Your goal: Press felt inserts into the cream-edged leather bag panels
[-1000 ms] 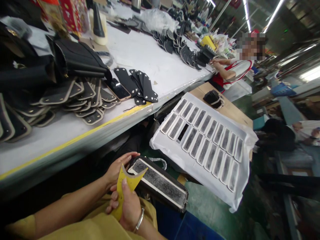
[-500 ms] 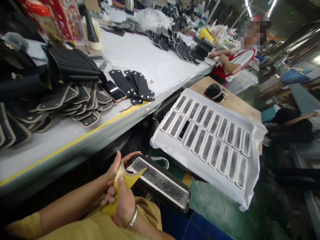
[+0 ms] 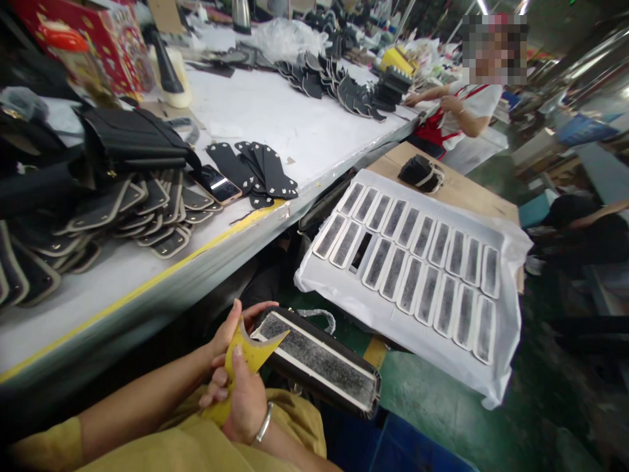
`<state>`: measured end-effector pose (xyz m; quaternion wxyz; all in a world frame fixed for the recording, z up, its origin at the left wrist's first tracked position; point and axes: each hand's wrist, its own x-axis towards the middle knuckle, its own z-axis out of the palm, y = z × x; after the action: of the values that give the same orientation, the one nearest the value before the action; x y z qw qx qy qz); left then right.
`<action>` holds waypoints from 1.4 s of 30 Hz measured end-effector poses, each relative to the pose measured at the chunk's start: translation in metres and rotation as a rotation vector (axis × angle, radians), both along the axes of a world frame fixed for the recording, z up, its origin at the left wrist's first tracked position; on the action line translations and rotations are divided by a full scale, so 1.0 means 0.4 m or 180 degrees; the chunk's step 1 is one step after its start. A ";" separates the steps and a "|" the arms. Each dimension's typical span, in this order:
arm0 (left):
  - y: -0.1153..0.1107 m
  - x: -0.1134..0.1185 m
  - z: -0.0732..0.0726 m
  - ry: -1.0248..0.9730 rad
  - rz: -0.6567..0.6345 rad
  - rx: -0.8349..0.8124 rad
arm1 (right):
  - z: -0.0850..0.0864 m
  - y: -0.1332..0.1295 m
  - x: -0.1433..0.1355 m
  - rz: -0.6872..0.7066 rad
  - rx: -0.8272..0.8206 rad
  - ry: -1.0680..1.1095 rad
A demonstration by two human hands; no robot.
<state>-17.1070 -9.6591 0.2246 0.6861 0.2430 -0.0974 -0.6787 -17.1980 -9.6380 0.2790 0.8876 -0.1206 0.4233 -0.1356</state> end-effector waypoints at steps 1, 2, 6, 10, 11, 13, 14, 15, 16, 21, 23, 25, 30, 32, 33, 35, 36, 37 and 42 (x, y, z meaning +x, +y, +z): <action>-0.001 0.001 0.003 -0.0083 0.0029 0.0044 | -0.001 0.001 0.002 -0.0056 0.0004 -0.0001; -0.003 0.002 0.006 -0.0178 0.0055 0.0083 | -0.001 0.002 0.004 -0.0105 0.0019 -0.0014; -0.007 0.006 0.020 -0.0524 0.0094 0.0227 | -0.002 0.006 0.011 -0.0228 0.0114 -0.0122; -0.010 0.010 0.028 -0.0818 0.0114 0.0343 | -0.004 0.009 0.011 -0.0326 0.0186 -0.0207; -0.011 0.011 0.028 -0.0920 0.0124 0.0365 | -0.005 0.009 0.011 -0.0344 0.0200 -0.0233; -0.011 0.014 0.026 -0.1125 0.0127 0.0428 | -0.008 0.009 0.010 -0.0380 0.0207 -0.0266; -0.011 0.015 0.025 -0.1228 0.0125 0.0459 | -0.010 0.009 0.010 -0.0384 0.0206 -0.0270; -0.011 0.017 0.024 -0.1328 0.0120 0.0479 | -0.011 0.008 0.011 -0.0382 0.0202 -0.0263; -0.012 0.019 0.024 -0.1419 0.0115 0.0493 | -0.013 0.008 0.011 -0.0383 0.0190 -0.0244; -0.012 0.028 0.039 -0.1882 0.0198 0.0555 | -0.015 0.006 0.017 -0.0358 0.0074 -0.0103; -0.013 0.030 0.051 -0.2142 0.0276 0.0612 | -0.012 0.005 0.018 -0.0314 0.0105 -0.0106; -0.014 0.031 0.062 -0.2349 0.0343 0.0670 | -0.009 0.004 0.019 -0.0289 0.0149 -0.0109; -0.017 0.033 0.073 -0.2498 0.0354 0.0606 | -0.011 0.002 0.020 -0.0318 0.0168 -0.0100; -0.019 0.037 0.071 -0.2518 0.0302 0.0531 | -0.012 0.002 0.023 -0.0317 0.0161 -0.0090; -0.019 0.039 0.069 -0.2538 0.0275 0.0494 | -0.012 0.001 0.024 -0.0304 0.0159 -0.0080; -0.021 0.044 0.066 -0.2607 0.0236 0.0440 | -0.012 -0.001 0.027 -0.0277 0.0166 -0.0057; -0.021 0.046 0.065 -0.2636 0.0213 0.0416 | -0.012 -0.002 0.028 -0.0262 0.0171 -0.0047; -0.022 0.048 0.065 -0.2658 0.0198 0.0400 | -0.012 -0.002 0.029 -0.0252 0.0179 -0.0041; -0.027 0.051 0.070 -0.2731 0.0186 0.0429 | -0.018 -0.001 0.028 -0.0318 0.0237 -0.0020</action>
<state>-17.0865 -9.6700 0.2526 0.5851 0.5499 -0.3223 -0.5015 -17.1868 -9.6383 0.2717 0.8849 -0.0658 0.4308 -0.1643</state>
